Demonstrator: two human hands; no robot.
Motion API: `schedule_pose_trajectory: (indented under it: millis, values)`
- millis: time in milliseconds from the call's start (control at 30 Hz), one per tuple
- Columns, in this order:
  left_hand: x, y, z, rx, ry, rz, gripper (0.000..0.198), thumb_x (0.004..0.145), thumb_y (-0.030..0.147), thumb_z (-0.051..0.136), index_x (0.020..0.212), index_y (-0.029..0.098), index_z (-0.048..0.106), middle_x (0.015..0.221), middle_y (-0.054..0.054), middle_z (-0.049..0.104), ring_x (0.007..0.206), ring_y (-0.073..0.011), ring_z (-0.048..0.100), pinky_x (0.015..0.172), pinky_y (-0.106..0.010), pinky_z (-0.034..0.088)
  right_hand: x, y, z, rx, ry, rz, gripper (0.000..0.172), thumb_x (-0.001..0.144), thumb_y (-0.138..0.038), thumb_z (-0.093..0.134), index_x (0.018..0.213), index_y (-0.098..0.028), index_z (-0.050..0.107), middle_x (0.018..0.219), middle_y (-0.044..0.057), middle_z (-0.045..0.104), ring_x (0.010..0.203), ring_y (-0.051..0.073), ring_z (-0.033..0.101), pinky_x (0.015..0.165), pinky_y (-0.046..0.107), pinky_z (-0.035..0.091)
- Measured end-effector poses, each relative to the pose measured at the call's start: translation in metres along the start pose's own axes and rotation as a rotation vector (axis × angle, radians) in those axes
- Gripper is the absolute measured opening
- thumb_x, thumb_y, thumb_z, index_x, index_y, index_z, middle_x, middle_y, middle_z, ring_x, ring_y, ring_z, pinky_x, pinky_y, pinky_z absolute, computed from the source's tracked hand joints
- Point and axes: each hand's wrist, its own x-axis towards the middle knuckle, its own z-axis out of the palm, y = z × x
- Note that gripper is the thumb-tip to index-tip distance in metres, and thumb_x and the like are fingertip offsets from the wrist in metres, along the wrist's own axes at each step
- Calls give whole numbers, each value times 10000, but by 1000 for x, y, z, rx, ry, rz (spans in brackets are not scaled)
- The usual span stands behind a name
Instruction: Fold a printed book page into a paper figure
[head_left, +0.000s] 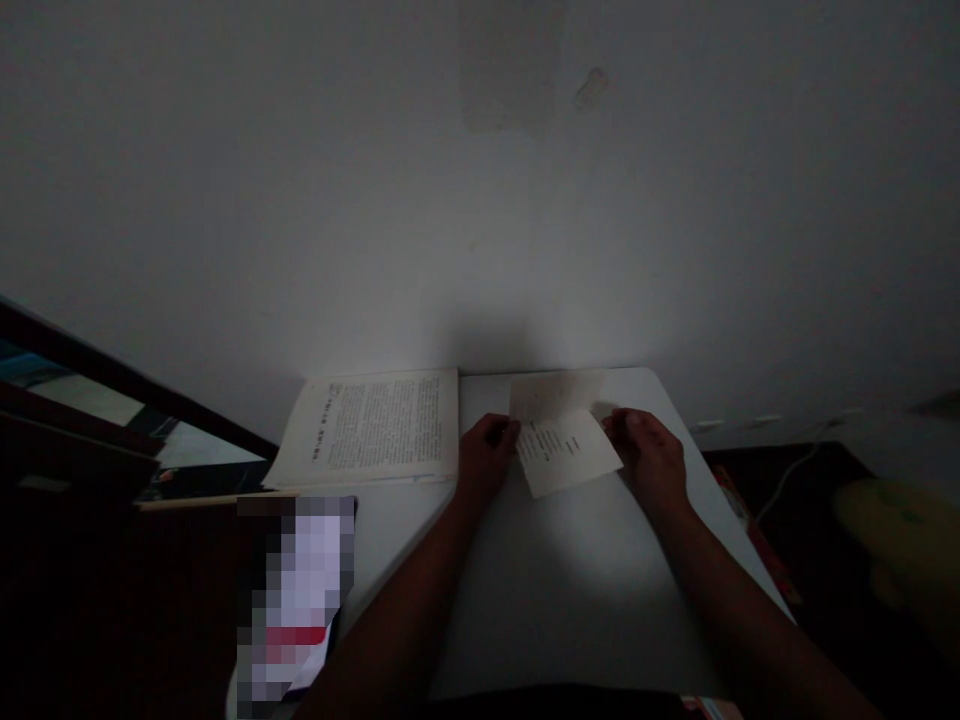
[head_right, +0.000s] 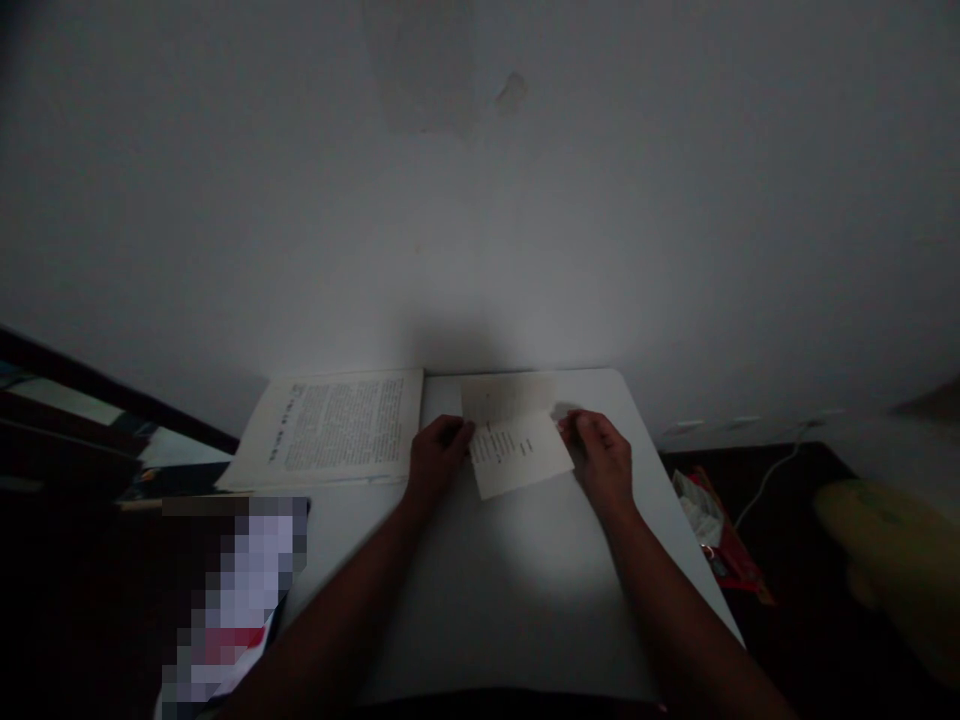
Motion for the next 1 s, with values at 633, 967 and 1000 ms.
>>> schedule_pose_trajectory:
  millis: [633, 967, 1000]
  values:
    - [-5, 10, -1, 446, 29, 101, 307, 851, 365, 472, 797, 149, 682, 748, -61, 687, 663, -146, 609, 677, -267, 436, -20, -12, 13, -747, -593, -865, 170, 768, -228, 600, 927, -253, 657, 1107, 63, 608, 1070, 245, 527, 895, 449, 411]
    - [-10, 13, -1, 782, -57, 87, 438, 890, 451, 364, 811, 199, 714, 722, -73, 701, 663, -182, 623, 628, -278, 400, -21, -14, 14, -742, -705, -821, 132, 766, -240, 595, 876, -255, 667, 1007, 53, 643, 961, 215, 573, 840, 403, 429]
    - [-10, 14, -1, 809, -80, 94, 436, 895, 440, 353, 825, 205, 713, 725, -74, 701, 668, -183, 626, 629, -277, 403, -21, -14, 14, -742, -706, -820, 130, 764, -236, 597, 872, -252, 667, 1002, 53, 644, 955, 214, 574, 839, 401, 430]
